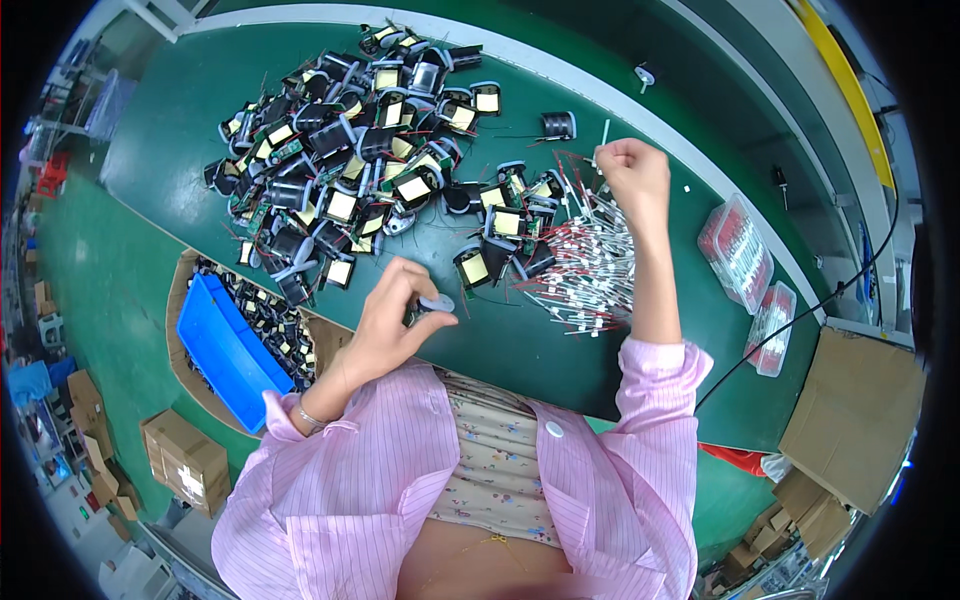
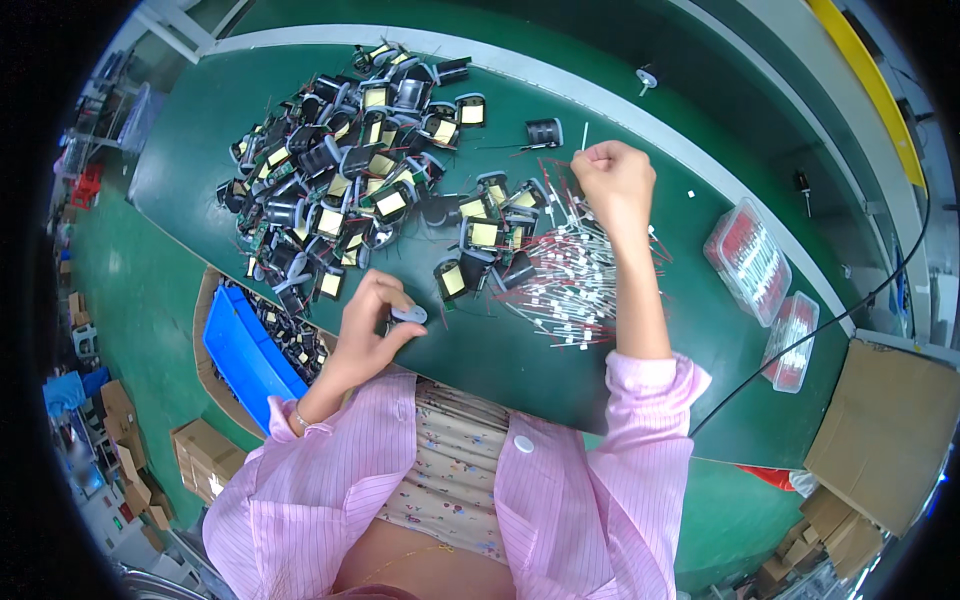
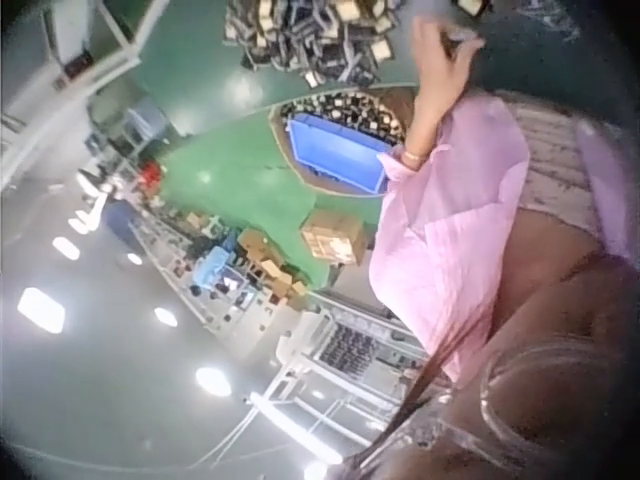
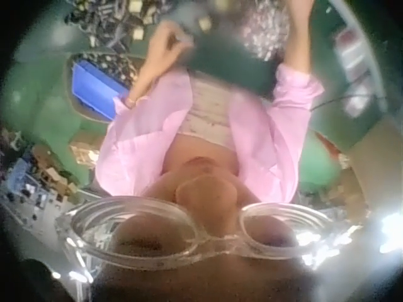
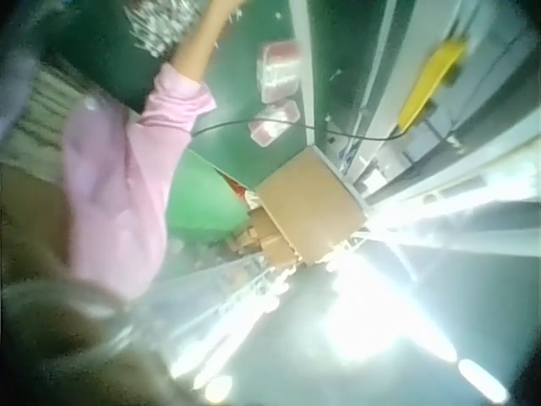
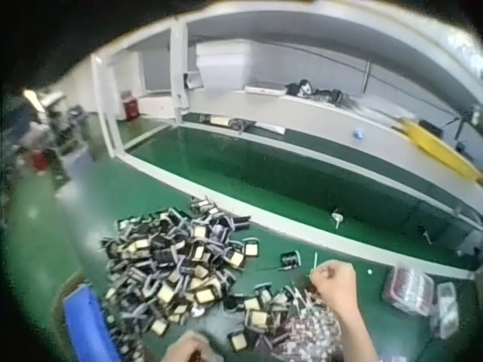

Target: The person assembles small electronic components by hand, inserting wires into plastic electronic housings.

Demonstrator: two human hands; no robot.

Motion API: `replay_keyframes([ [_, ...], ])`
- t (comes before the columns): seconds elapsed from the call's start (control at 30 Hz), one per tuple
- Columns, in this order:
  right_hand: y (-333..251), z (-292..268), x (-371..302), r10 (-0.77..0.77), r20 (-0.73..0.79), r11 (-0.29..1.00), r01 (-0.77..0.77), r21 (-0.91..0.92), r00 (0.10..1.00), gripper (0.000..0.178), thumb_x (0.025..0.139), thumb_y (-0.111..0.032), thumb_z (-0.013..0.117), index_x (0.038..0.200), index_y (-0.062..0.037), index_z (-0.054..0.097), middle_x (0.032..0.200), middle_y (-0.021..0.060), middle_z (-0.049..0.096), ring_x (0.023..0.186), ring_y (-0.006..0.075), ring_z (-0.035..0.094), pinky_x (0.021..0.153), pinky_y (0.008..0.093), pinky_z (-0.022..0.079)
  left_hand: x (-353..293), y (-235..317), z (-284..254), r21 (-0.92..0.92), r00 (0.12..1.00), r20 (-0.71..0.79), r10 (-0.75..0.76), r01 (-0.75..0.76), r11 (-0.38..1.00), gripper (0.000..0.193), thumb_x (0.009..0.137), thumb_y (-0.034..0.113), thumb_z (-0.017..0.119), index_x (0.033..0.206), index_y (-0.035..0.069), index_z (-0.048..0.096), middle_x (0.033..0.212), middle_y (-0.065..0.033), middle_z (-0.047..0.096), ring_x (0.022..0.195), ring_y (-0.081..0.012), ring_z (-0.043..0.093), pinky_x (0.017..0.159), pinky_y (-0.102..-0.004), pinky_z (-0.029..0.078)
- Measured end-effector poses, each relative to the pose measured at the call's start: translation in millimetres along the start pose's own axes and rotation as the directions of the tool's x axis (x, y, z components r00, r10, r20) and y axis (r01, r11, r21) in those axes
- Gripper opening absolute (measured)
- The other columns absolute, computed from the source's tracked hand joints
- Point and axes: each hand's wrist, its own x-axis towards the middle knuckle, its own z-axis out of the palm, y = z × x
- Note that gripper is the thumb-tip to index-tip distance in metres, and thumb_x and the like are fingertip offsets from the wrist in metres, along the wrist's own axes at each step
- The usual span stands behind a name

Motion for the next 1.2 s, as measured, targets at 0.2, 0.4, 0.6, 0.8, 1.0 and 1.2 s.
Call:
replay_keyframes([
  [0.2,-45,-43,-79,-0.209,0.323,0.624,-0.128,0.771,0.923,0.013,0.092,-0.007,0.057,0.096,0.0044,0.059,0.077,0.0100,0.065,0.064,0.0152,0.063,0.053,0.0254,0.049,37,22,22,-0.972,0.946,0.195,-0.259,0.222,0.077,0.024,0.094,0.011,0.055,0.115,0.002,0.047,0.101,-0.0081,0.051,0.086,-0.0202,0.061,0.063,-0.0290,0.053],
  [0.4,-53,-44,-128,-0.351,0.255,0.461,-0.071,0.884,0.901,0.013,0.085,0.008,0.060,0.098,0.0072,0.061,0.090,0.0159,0.063,0.074,0.0186,0.065,0.059,0.0267,0.054,62,39,17,-0.873,0.961,0.277,-0.024,0.261,0.412,0.025,0.088,-0.007,0.047,0.109,-0.004,0.059,0.122,-0.0175,0.054,0.084,-0.0195,0.063,0.051,-0.0246,0.049],
  [0.6,-58,-51,-145,-0.366,0.180,0.602,0.085,0.794,0.913,0.014,0.079,0.010,0.065,0.093,0.0076,0.064,0.090,0.0168,0.064,0.075,0.0187,0.062,0.061,0.0258,0.052,68,68,9,-0.762,0.932,0.363,0.005,0.294,0.578,0.011,0.085,-0.002,0.057,0.091,-0.003,0.066,0.113,-0.0119,0.055,0.083,-0.0123,0.057,0.066,-0.0205,0.045],
  [0.8,-63,-51,-155,-0.297,0.152,0.727,0.120,0.676,0.943,0.015,0.074,0.010,0.068,0.088,0.0063,0.068,0.083,0.0135,0.067,0.068,0.0181,0.064,0.059,0.0255,0.051,62,78,8,-0.572,0.949,0.301,0.090,0.104,0.813,0.006,0.084,0.004,0.065,0.082,-0.001,0.065,0.111,-0.0118,0.050,0.086,-0.0127,0.053,0.072,-0.0246,0.042],
  [1.0,-64,-55,-158,-0.496,0.074,0.727,0.367,0.580,0.865,0.018,0.070,0.009,0.071,0.088,0.0060,0.069,0.081,0.0147,0.068,0.064,0.0196,0.065,0.056,0.0261,0.051,58,82,1,-0.574,0.949,0.296,0.105,0.089,0.814,0.004,0.082,0.002,0.066,0.079,-0.001,0.065,0.111,-0.0125,0.051,0.085,-0.0136,0.053,0.072,-0.0262,0.042],
  [1.2,-66,-52,-157,-0.301,0.096,0.508,0.074,0.858,0.949,0.022,0.072,0.009,0.069,0.094,0.0060,0.067,0.089,0.0147,0.065,0.069,0.0181,0.063,0.060,0.0262,0.053,56,82,9,-0.604,0.982,0.106,0.153,-0.058,0.795,0.002,0.075,-0.001,0.068,0.076,0.000,0.067,0.109,-0.0118,0.053,0.084,-0.0127,0.054,0.070,-0.0258,0.044],
])
